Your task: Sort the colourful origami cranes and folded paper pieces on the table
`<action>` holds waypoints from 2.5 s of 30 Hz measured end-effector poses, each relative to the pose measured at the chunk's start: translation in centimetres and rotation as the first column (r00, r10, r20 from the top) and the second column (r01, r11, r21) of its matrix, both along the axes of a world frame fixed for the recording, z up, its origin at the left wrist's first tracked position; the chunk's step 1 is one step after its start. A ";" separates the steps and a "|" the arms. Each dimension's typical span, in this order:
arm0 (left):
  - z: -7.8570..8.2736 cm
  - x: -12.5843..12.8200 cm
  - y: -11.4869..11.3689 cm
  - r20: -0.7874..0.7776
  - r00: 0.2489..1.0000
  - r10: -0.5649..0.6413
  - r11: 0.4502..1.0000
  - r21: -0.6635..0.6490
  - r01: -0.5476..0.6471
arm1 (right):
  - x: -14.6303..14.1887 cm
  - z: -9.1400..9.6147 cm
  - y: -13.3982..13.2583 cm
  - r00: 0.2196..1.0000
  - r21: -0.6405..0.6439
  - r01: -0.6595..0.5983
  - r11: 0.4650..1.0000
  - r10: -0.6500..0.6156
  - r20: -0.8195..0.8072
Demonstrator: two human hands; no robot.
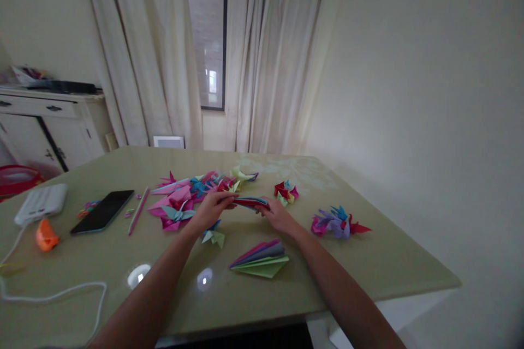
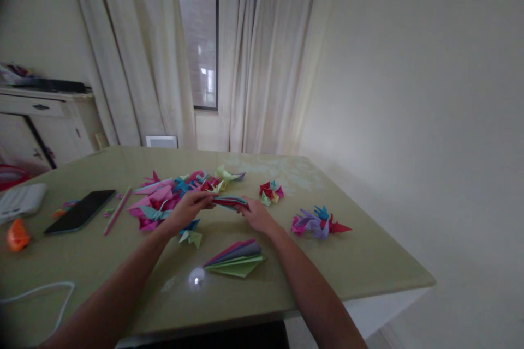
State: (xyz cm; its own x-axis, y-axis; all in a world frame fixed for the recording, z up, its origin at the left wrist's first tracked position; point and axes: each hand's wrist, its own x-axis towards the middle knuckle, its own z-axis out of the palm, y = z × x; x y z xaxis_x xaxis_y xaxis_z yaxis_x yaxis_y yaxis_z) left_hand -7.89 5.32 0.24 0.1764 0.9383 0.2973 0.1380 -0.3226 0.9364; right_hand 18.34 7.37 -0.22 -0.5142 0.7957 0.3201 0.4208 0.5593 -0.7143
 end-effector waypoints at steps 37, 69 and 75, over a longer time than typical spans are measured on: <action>2.3 4.3 -6.1 -0.603 0.602 -0.523 0.818 -0.155 0.554 | 4.8 2.1 -12.1 0.876 0.091 0.227 0.970 -0.244 0.415; 1.5 6.8 -7.4 -0.805 0.571 -0.162 0.914 0.095 0.393 | 4.3 2.4 -10.7 0.951 0.192 0.099 0.976 -0.149 0.272; 3.4 1.3 -4.3 -0.594 0.804 0.015 0.973 0.195 0.126 | 5.8 2.3 -11.6 0.979 -0.022 0.124 0.992 -0.118 0.167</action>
State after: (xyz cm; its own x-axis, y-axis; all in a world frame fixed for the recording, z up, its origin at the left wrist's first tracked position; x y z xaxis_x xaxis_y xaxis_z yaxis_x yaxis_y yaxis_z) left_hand -6.63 1.02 3.62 0.4331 0.8463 0.3101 0.6143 -0.5289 0.5856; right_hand 24.17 -4.19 2.06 -0.4572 0.8638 0.2118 0.5974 0.4747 -0.6463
